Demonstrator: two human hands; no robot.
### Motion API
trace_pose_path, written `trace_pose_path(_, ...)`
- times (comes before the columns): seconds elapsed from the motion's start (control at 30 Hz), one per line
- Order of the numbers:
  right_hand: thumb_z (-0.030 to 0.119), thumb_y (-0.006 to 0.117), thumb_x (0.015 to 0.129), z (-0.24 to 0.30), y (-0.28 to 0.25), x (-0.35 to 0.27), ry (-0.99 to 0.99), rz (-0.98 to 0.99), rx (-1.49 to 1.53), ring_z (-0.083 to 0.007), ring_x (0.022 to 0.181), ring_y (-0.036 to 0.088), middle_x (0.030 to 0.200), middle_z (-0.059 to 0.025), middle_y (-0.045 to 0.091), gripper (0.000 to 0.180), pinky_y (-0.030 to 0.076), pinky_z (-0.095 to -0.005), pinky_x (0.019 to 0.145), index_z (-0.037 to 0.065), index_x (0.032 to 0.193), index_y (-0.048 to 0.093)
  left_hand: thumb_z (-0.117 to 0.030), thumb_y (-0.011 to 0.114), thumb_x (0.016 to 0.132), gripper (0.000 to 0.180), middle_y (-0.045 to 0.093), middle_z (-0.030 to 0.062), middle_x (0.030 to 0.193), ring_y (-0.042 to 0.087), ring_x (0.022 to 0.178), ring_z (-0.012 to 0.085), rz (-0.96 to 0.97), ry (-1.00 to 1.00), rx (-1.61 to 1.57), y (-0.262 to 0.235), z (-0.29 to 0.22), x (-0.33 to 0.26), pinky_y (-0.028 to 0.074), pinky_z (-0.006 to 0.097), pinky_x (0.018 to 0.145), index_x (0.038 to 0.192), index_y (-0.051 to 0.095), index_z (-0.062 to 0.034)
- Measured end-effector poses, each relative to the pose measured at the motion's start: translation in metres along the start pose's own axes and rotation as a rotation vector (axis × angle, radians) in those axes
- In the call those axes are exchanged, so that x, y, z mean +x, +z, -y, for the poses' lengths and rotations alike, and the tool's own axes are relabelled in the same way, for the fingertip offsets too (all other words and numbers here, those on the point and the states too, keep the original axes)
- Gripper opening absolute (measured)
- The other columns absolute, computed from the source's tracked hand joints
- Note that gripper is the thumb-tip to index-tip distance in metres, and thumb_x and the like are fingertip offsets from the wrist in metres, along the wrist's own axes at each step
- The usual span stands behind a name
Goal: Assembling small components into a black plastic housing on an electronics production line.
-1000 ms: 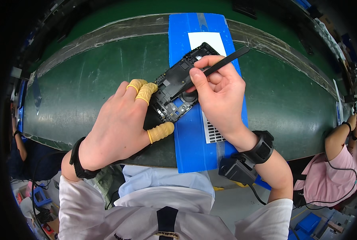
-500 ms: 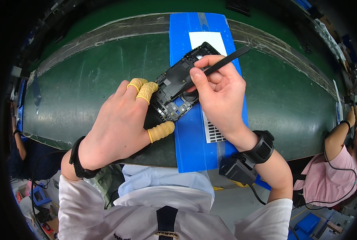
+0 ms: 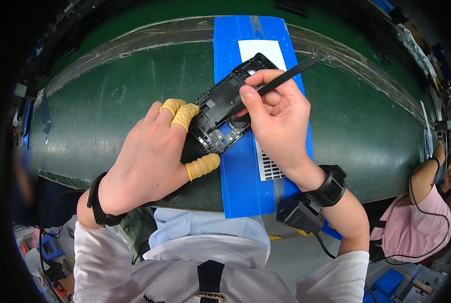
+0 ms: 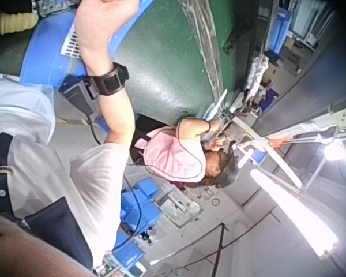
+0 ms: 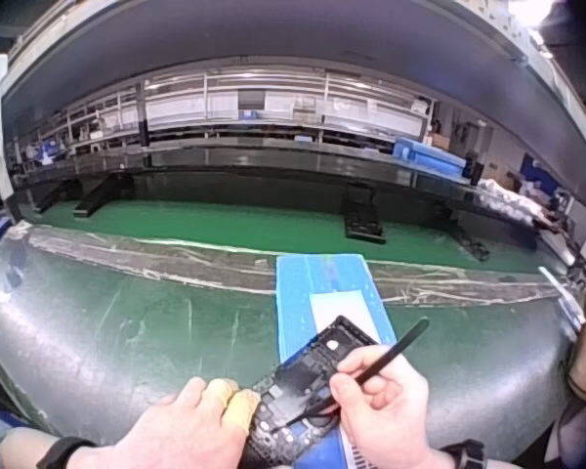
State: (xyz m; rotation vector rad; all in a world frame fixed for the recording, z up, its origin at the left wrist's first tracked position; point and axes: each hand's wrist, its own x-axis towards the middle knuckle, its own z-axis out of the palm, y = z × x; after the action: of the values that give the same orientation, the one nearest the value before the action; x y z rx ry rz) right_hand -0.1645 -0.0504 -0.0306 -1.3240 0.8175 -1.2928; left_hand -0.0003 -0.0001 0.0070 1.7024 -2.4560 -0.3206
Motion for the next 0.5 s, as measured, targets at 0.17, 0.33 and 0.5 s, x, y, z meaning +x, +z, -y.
trace_pose_path(0.17, -0.003, 0.049, 0.077, 0.0003, -0.0002, 0.0001, -0.001, 0.008, 0.000, -0.0095, 0.065, 0.055, 0.075, -0.0087, 0.055, 0.013, 0.047, -0.0187, 0.057, -0.004, 0.089, 0.044, -0.035, 0.063, 0.064, 0.059, 0.049, 0.0164, 0.088, 0.047, 0.080, 0.0291, 0.002, -0.002, 0.009, -0.0001, -0.0002, -0.0002, 0.041, 0.035, 0.069, 0.099, 0.047, 0.0086)
trace_pose_path(0.33, -0.003, 0.049, 0.077, -0.0004, 0.0011, -0.0002, 0.000, 0.009, 0.001, -0.0095, 0.066, 0.055, 0.076, -0.0084, 0.055, 0.012, 0.047, -0.0186, 0.057, -0.004, 0.088, 0.045, -0.038, 0.063, 0.063, 0.044, 0.048, 0.0130, 0.073, 0.046, 0.073, 0.0238, -0.156, 0.066, 0.004, 0.0067, 0.0032, -0.0009, 0.043, 0.031, 0.057, 0.069, 0.054, 0.0052)
trace_pose_path(0.5, -0.003, 0.050, 0.077, 0.0001, 0.0006, -0.0003, 0.001, 0.018, -0.003, -0.0090, 0.068, 0.055, 0.077, -0.0072, 0.053, 0.012, 0.047, -0.0188, 0.058, -0.003, 0.088, 0.045, -0.035, 0.063, 0.064, 0.058, 0.049, 0.0162, 0.088, 0.047, 0.080, 0.0289, 0.004, -0.008, 0.009, 0.0004, 0.0002, 0.0001, 0.041, 0.035, 0.069, 0.099, 0.047, 0.0082)
